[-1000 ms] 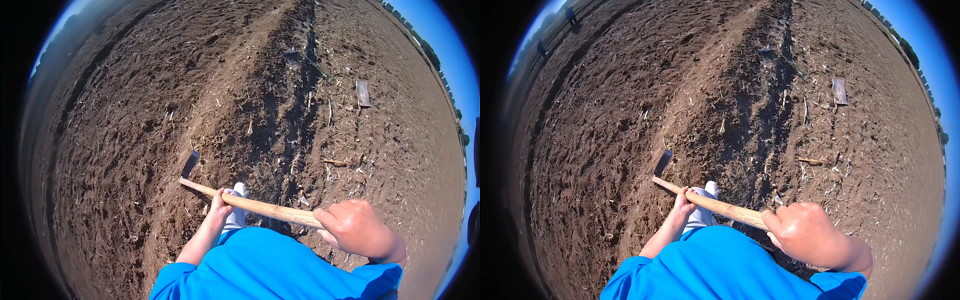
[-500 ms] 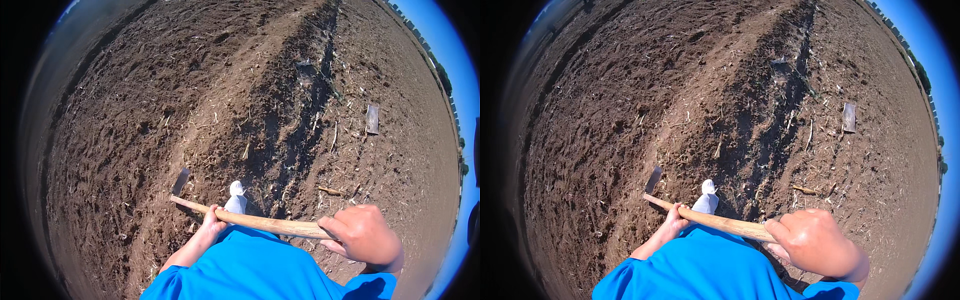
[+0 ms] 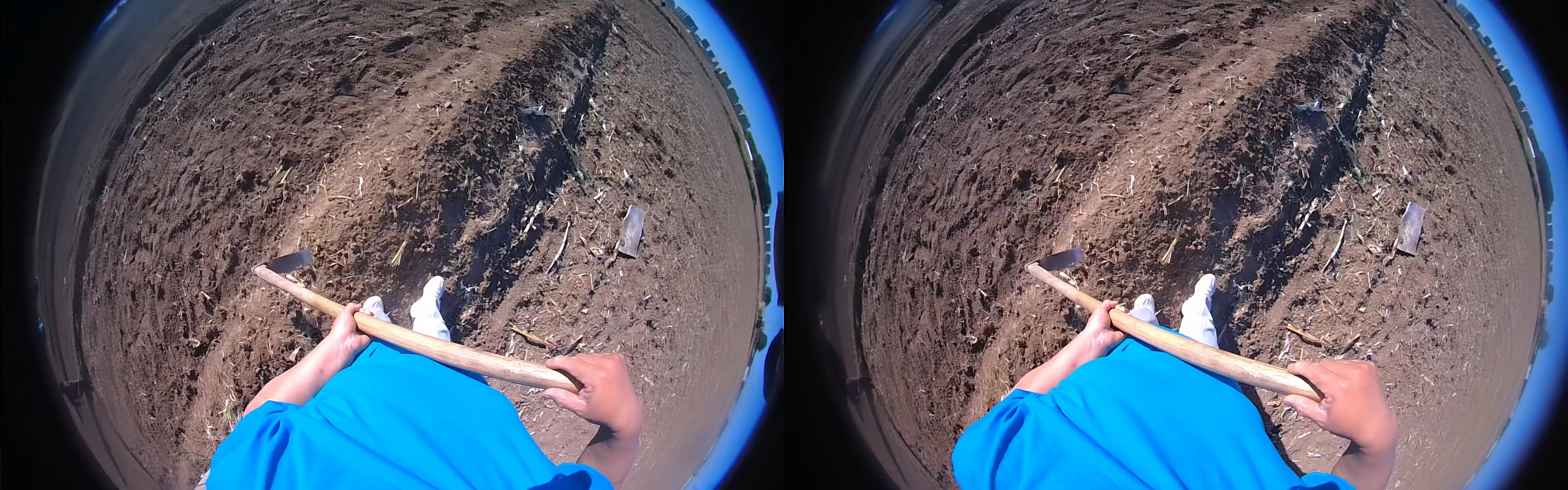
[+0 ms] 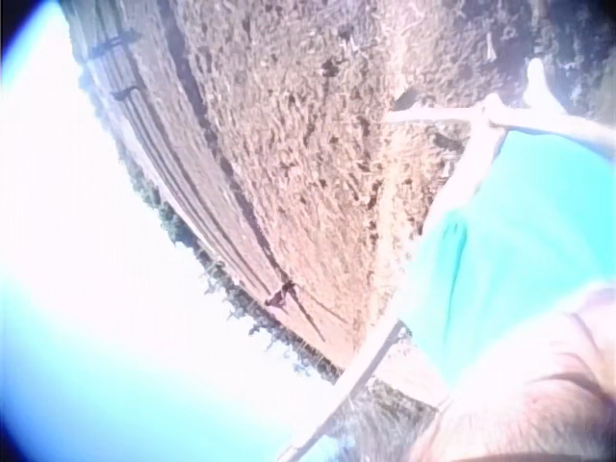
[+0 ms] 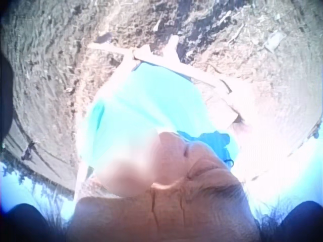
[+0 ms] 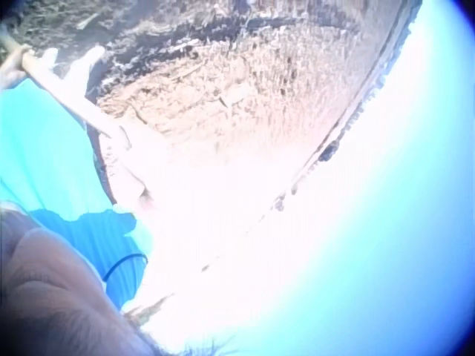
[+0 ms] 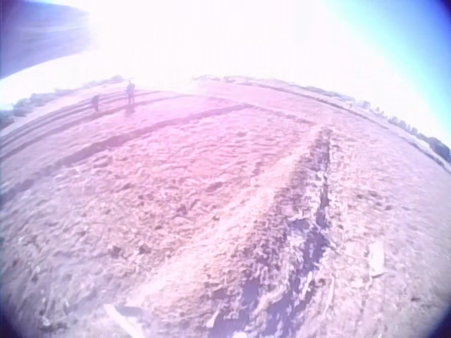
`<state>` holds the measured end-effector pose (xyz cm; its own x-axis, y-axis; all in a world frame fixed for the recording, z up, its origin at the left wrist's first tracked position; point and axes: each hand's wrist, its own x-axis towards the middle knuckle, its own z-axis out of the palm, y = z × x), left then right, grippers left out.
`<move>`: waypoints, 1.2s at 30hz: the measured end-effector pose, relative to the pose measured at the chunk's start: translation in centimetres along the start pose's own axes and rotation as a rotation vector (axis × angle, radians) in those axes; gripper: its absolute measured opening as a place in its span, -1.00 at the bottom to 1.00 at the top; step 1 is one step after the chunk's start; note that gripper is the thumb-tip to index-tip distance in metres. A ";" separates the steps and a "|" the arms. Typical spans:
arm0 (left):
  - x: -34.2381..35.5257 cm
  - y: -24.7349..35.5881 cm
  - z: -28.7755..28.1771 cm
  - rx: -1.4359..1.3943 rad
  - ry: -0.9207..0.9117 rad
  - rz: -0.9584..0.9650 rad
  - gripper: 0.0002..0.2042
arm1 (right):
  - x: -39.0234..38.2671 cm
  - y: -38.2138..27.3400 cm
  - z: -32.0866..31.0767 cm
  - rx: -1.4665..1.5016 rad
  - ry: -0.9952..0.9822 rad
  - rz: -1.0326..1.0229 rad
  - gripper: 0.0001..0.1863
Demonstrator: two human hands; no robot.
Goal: The person uses a hoe to till and level the soil in a field. They repeatedly strike and drag the hoe across the ground to break up clumps and smooth the surface, working near a concrete pole and dry vegetation.
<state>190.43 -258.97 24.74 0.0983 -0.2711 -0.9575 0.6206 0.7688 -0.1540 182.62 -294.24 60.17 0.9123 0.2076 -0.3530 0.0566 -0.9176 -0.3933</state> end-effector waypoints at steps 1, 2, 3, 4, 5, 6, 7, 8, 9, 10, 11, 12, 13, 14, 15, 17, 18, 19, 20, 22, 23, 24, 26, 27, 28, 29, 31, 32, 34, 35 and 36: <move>0.6 -0.6 1.4 0.006 0.019 0.040 -0.80 | 0.7 1.9 -0.6 0.009 0.008 -0.016 -0.59; 1.2 -0.9 2.8 -0.064 -0.040 0.035 -0.81 | 1.5 3.7 -1.1 0.022 0.016 -0.033 -0.59; 1.8 -1.6 4.0 -0.077 -0.057 0.052 -0.81 | 2.4 5.3 -2.0 0.041 0.009 -0.041 -0.57; 2.3 -2.6 5.2 -0.090 -0.075 0.070 -0.81 | 3.2 6.9 -3.1 0.029 0.012 -0.064 -0.57; 3.8 -3.0 6.0 -0.139 -0.116 0.075 -0.83 | 3.7 8.3 -4.1 0.022 0.025 -0.079 -0.57; 4.6 -4.0 7.0 -0.145 -0.130 0.080 -0.82 | 4.6 9.7 -4.8 0.016 0.015 -0.101 -0.57; 5.3 -4.5 7.9 -0.138 -0.138 0.089 -0.82 | 5.7 11.0 -5.2 0.031 0.034 -0.129 -0.58; 6.1 -5.1 9.4 -0.142 -0.128 0.086 -0.82 | 6.6 12.1 -6.0 0.011 -0.002 -0.109 -0.58; 6.7 -5.6 11.2 -0.144 -0.121 0.083 -0.81 | 7.4 12.9 -6.9 -0.011 -0.037 -0.089 -0.58; 7.1 -6.4 12.8 -0.139 -0.107 0.120 -0.81 | 8.2 13.8 -7.8 -0.034 -0.070 -0.069 -0.58; 8.1 -6.6 13.7 -0.185 -0.103 0.096 -0.81 | 9.0 14.7 -8.4 -0.050 -0.083 -0.095 -0.56; 9.1 -6.8 14.7 -0.230 -0.101 0.071 -0.81 | 10.5 15.4 -9.1 -0.074 -0.090 -0.131 -0.56; 9.8 -7.0 15.3 -0.285 -0.109 0.054 -0.81 | 12.0 15.9 -9.9 -0.100 -0.095 -0.166 -0.55; 10.5 -7.2 16.2 -0.300 -0.113 0.077 -0.81 | 13.7 16.7 -10.7 -0.132 -0.095 -0.199 -0.54; 11.3 -7.3 17.0 -0.329 -0.117 0.092 -0.80 | 15.4 17.6 -11.3 -0.133 -0.110 -0.218 -0.54; 12.8 -7.1 18.9 -0.389 -0.145 0.095 -0.77 | 18.9 19.0 -12.6 -0.209 -0.138 -0.232 -0.55; 13.2 -7.0 20.5 -0.404 -0.113 0.107 -0.78 | 20.7 19.6 -13.3 -0.249 -0.155 -0.239 -0.55; 13.5 -6.8 22.3 -0.418 -0.080 0.118 -0.78 | 22.7 20.1 -14.1 -0.326 -0.193 -0.211 -0.60; 14.0 -6.0 24.1 -0.426 -0.051 0.134 -0.78 | 24.7 21.0 -14.8 -0.378 -0.203 -0.226 -0.62; 14.9 -5.9 27.0 -0.401 -0.071 0.180 -0.79 | 28.9 23.2 -15.5 -0.479 -0.220 -0.255 -0.65; 16.1 -5.7 28.2 -0.440 -0.076 0.168 -0.79 | 31.1 24.7 -15.5 -0.463 -0.236 -0.235 -0.76; 17.3 -5.5 29.7 -0.484 -0.085 0.156 -0.79 | 33.3 26.0 -15.8 -0.487 -0.243 -0.241 -0.79; 19.7 -5.1 33.1 -0.491 -0.031 0.173 -0.79 | 37.2 29.1 -16.3 -0.530 -0.257 -0.248 -0.86; 20.8 -5.3 34.2 -0.496 0.008 0.178 -0.79 | 38.8 31.3 -16.1 -0.541 -0.262 -0.259 -0.86; 23.1 -5.6 34.9 -0.561 0.003 0.122 -0.79 | 40.4 33.1 -16.2 -0.545 -0.264 -0.260 -0.86; 24.2 -5.8 36.2 -0.522 0.047 0.123 -0.79 | 41.6 35.2 -16.0 -0.529 -0.275 -0.249 -0.86; 26.4 -6.6 38.2 -0.484 0.135 0.138 -0.79 | 43.3 38.9 -15.7 -0.482 -0.283 -0.232 -0.84; 27.4 -7.0 38.8 -0.505 0.164 0.135 -0.82 | 43.7 41.1 -15.3 -0.481 -0.296 -0.246 -0.72; 27.8 -7.5 41.0 -0.510 0.248 0.164 -0.84 | 44.7 44.2 -15.0 -0.469 -0.310 -0.257 -0.68; 28.1 -7.6 41.8 -0.550 0.211 0.164 -0.86 | 45.3 45.2 -15.3 -0.504 -0.393 -0.222 -0.63; 28.2 -7.4 42.8 -0.599 0.170 0.170 -0.88 | 46.0 46.9 -15.0 -0.489 -0.392 -0.213 -0.60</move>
<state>221.91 -297.08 9.36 0.0014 -0.0595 -0.9982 0.0603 0.9964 -0.0593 233.29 -332.79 38.22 0.6511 0.4249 -0.6289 0.4817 -0.8717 -0.0902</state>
